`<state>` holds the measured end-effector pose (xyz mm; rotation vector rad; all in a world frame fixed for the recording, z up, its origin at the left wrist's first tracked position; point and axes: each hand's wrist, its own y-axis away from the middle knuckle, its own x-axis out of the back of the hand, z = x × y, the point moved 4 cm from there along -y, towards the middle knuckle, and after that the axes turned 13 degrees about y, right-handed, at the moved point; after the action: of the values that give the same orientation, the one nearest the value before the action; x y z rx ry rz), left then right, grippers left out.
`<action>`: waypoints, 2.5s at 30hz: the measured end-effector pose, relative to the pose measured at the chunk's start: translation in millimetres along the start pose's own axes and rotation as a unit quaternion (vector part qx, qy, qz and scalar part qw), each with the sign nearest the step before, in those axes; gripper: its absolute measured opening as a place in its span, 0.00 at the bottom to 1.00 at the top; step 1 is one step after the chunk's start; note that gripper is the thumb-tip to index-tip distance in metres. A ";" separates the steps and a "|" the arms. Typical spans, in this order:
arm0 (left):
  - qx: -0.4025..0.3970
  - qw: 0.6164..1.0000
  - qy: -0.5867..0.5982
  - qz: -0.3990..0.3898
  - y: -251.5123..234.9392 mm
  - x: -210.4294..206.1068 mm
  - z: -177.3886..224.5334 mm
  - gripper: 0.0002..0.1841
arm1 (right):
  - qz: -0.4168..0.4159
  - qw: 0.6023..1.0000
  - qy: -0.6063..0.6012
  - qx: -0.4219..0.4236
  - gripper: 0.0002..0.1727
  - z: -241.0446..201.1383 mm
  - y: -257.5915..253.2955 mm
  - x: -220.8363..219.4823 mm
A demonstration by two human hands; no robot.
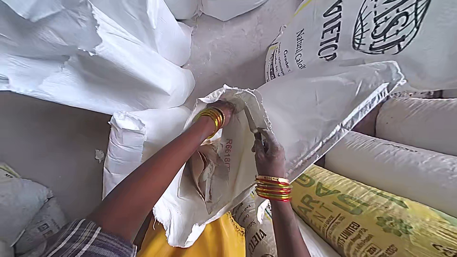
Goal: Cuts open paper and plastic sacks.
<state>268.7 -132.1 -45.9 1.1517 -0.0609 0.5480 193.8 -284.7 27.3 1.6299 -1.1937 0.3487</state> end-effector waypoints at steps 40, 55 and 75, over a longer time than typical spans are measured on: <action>-0.083 0.831 0.539 0.109 83.4 -178.6 -82.4 0.24 | -0.173 0.724 0.629 0.225 0.15 -96.4 141.9 -73.3; -0.110 0.894 0.431 0.044 117.3 -130.0 -90.6 0.23 | -0.298 0.621 0.691 0.221 0.18 -119.0 93.0 -101.7; -0.167 0.946 0.178 0.215 120.9 -96.2 -112.5 0.17 | -0.214 0.653 0.650 0.324 0.14 -109.6 44.0 -44.5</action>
<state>106.0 -34.7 -21.4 0.6916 -0.0907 1.0847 171.8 -166.7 66.1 1.5279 0.5014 1.4352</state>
